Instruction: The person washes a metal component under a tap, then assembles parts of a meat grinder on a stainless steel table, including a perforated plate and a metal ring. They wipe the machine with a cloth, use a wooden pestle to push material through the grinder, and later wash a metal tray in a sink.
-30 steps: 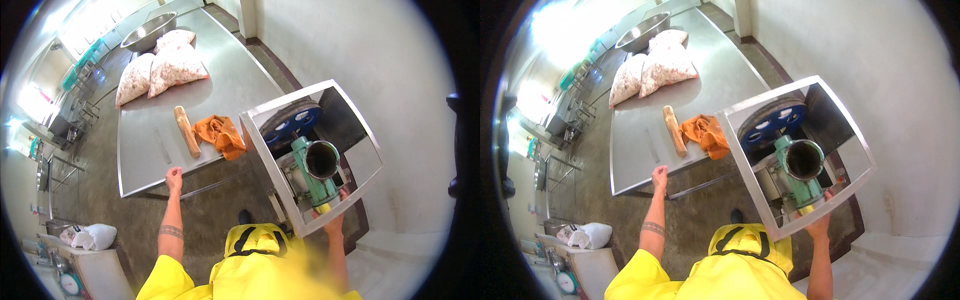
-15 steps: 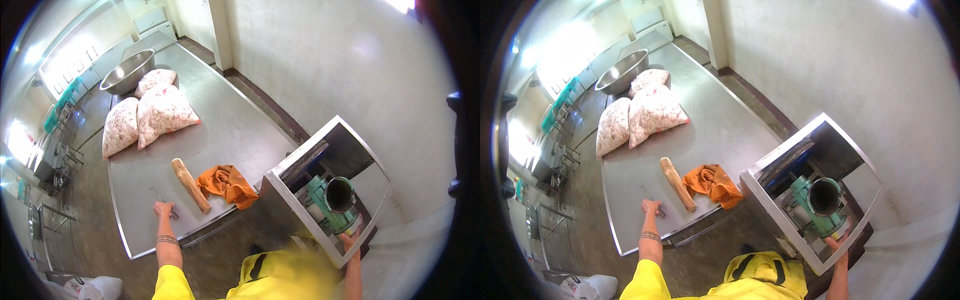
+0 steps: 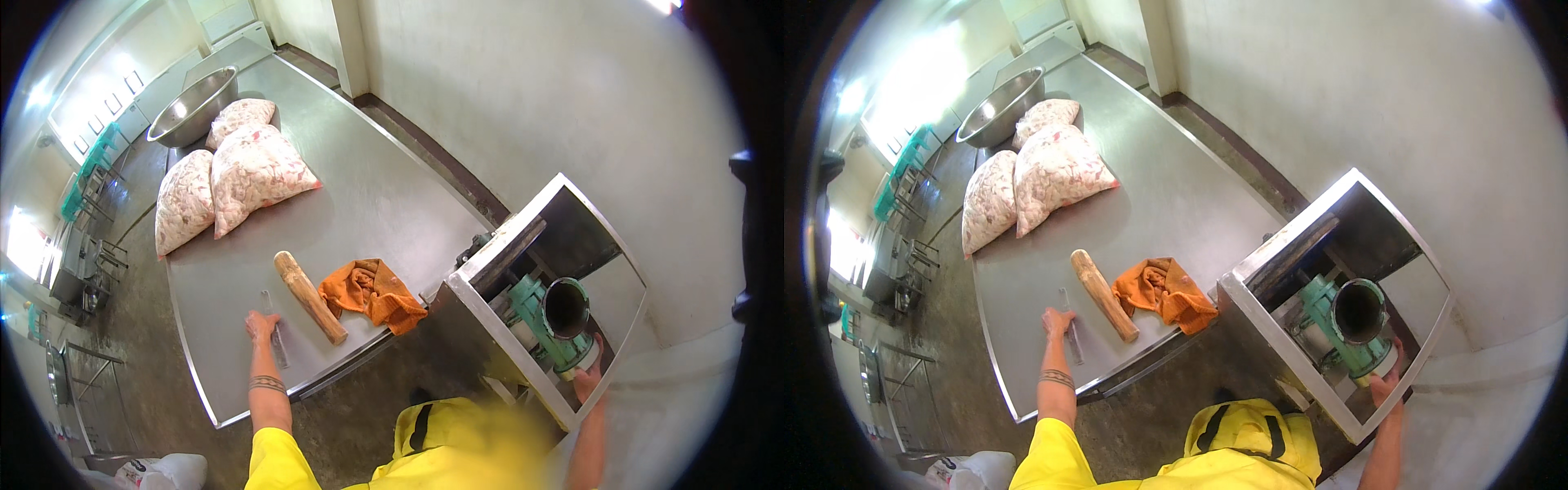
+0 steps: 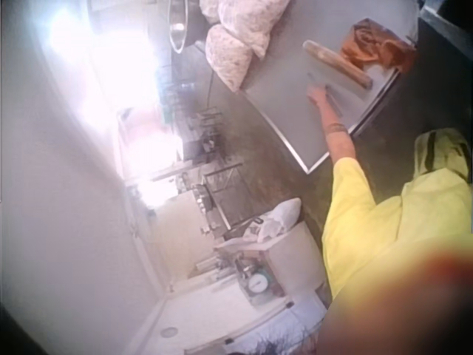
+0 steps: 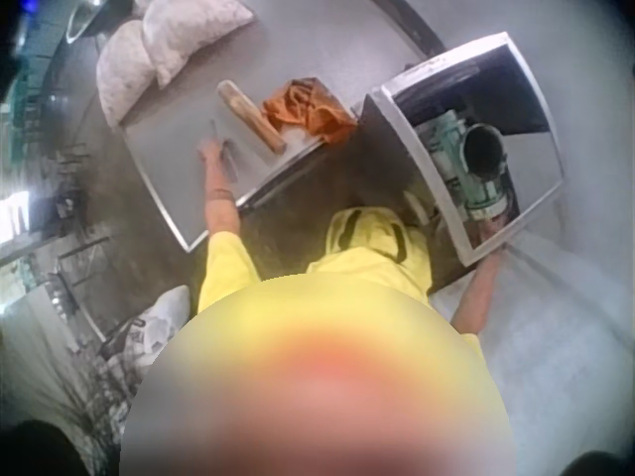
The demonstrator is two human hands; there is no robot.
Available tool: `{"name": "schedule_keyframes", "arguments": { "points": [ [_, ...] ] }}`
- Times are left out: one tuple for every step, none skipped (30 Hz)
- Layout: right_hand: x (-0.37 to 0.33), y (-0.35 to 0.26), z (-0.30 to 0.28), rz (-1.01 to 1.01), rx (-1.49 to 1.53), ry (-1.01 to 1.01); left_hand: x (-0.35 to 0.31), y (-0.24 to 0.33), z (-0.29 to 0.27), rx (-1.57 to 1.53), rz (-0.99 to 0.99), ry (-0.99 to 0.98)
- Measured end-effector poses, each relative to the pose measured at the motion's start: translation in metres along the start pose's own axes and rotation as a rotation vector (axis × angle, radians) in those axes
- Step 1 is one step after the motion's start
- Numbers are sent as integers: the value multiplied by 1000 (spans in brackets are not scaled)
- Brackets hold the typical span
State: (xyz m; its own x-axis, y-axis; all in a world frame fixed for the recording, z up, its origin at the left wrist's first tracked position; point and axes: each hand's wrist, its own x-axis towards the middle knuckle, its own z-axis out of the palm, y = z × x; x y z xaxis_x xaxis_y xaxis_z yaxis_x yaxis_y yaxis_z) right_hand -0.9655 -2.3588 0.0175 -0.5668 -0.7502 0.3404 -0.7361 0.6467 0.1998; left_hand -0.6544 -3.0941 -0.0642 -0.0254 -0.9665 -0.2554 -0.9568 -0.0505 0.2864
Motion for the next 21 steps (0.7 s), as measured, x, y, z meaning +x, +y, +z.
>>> {"name": "schedule_keyframes", "arguments": {
  "points": [
    [3, -14, 3, 395, 820, 176, -6, 4, -1, -50, -51, -74],
    [8, -12, 1, 647, 1401, 123, -11, 6, -2, -102, -94, -113],
    [9, -13, 2, 977, 1766, 189, -18, 8, 3, -10, -49, -99],
    [9, -6, 0, 1145, 1888, 3, -23, 8, 9, 72, 2, -46],
    [7, 6, -2, 1329, 1985, -187, -25, 5, 16, 130, 82, -9],
    [9, 24, -2, 1406, 1997, -549, -25, 0, 24, 177, 117, 12],
    [6, 34, -3, 1413, 1961, -979, -25, -6, 34, 194, 181, 19],
    [7, 43, -1, 1393, 1819, -1333, -20, -11, 43, 202, 265, 64],
    [2, 42, -2, 1302, 1989, -1003, -15, -15, 49, 170, 261, 87],
    [4, 41, 1, 1209, 2047, -602, -10, -18, 53, 132, 265, 144],
    [1, 32, 0, 1043, 2144, -276, -5, -16, 57, 121, 198, 155],
    [3, 21, 2, 903, 1969, -121, -3, -11, 58, -92, 171, 128],
    [8, 7, 4, 708, 1840, 35, -3, -1, 57, -278, 78, 51],
    [13, -5, 3, 657, 1789, 104, -2, 9, 51, -457, -38, -58],
    [20, -11, 1, 664, 1802, 145, -9, 23, 49, -406, -32, -27],
    [25, -16, -2, 758, 1848, 159, -23, 43, 54, -351, -49, -32],
    [31, -11, -8, 948, 1952, 62, -38, 57, 56, -314, -48, -22],
    [35, -8, -10, 1193, 1953, -13, -47, 64, 53, -233, -68, -54],
    [35, 6, -21, 1294, 2124, -342, -53, 73, 54, -168, -53, -70],
    [36, 17, -23, 1431, 2064, -492, -60, 83, 59, -120, 0, -76],
    [31, 28, -28, 1605, 2062, -596, -57, 88, 58, -234, 6, -138]
  ]
}}
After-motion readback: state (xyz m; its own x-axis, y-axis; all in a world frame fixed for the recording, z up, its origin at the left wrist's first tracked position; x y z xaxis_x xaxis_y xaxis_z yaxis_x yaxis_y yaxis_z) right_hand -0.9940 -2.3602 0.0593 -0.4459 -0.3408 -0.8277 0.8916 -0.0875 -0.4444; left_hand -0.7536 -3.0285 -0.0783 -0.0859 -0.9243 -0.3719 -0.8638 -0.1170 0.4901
